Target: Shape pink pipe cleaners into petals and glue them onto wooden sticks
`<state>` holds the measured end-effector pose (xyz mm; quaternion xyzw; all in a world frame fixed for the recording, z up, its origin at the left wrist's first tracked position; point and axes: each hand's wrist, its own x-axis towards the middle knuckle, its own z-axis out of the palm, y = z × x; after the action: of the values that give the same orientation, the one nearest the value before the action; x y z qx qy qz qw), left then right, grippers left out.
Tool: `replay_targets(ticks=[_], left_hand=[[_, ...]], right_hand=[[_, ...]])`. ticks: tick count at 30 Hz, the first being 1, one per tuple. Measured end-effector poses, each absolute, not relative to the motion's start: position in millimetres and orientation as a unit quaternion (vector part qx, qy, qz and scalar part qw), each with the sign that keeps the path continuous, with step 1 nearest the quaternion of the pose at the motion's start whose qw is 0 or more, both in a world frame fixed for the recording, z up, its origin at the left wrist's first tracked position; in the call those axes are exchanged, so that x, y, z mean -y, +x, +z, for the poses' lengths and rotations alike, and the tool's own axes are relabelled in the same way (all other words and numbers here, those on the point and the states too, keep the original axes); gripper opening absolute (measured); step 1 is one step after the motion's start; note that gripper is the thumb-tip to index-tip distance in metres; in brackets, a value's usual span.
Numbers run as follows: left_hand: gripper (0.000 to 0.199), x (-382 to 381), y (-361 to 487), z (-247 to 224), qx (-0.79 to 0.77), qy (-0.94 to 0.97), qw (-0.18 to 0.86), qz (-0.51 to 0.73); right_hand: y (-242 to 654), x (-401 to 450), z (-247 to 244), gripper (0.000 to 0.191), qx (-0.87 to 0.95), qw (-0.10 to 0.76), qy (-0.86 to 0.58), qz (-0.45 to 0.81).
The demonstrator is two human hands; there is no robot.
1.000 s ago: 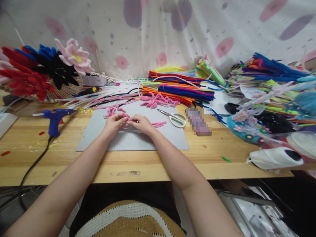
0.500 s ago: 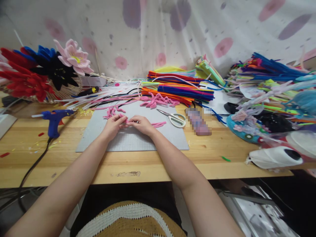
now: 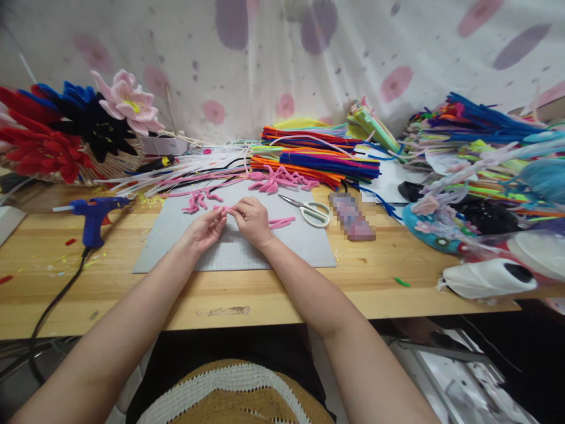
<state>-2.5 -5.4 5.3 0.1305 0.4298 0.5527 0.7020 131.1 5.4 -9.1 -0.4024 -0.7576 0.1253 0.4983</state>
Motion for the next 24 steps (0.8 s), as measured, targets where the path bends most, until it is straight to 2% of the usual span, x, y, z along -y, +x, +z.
replay_targets(ticks=[4, 7, 11, 15, 18, 24], left_hand=[[0.015, 7, 4, 12, -0.42, 0.056, 0.732, 0.533], [0.013, 6, 2, 12, -0.417, 0.059, 0.735, 0.531], [0.007, 2, -8, 4, -0.433, 0.176, 0.683, 0.561], [0.022, -1, -14, -5, -0.447, 0.362, 0.593, 0.564], [0.03, -3, -14, -7, -0.474, 0.432, 0.541, 0.544], [0.042, -5, -16, -4, -0.476, 0.396, 0.577, 0.533]], right_hand=[[132, -5, -8, 0.022, 0.76, 0.493, -0.42, 0.057], [134, -9, -9, 0.022, 0.769, 0.483, -0.415, 0.053], [135, -17, -14, 0.016, 0.805, 0.433, -0.38, 0.14], [137, -23, -21, 0.007, 0.82, 0.381, -0.349, 0.244], [139, -24, -24, 0.006, 0.802, 0.37, -0.351, 0.312], [144, -28, -28, 0.011, 0.754, 0.391, -0.352, 0.392]])
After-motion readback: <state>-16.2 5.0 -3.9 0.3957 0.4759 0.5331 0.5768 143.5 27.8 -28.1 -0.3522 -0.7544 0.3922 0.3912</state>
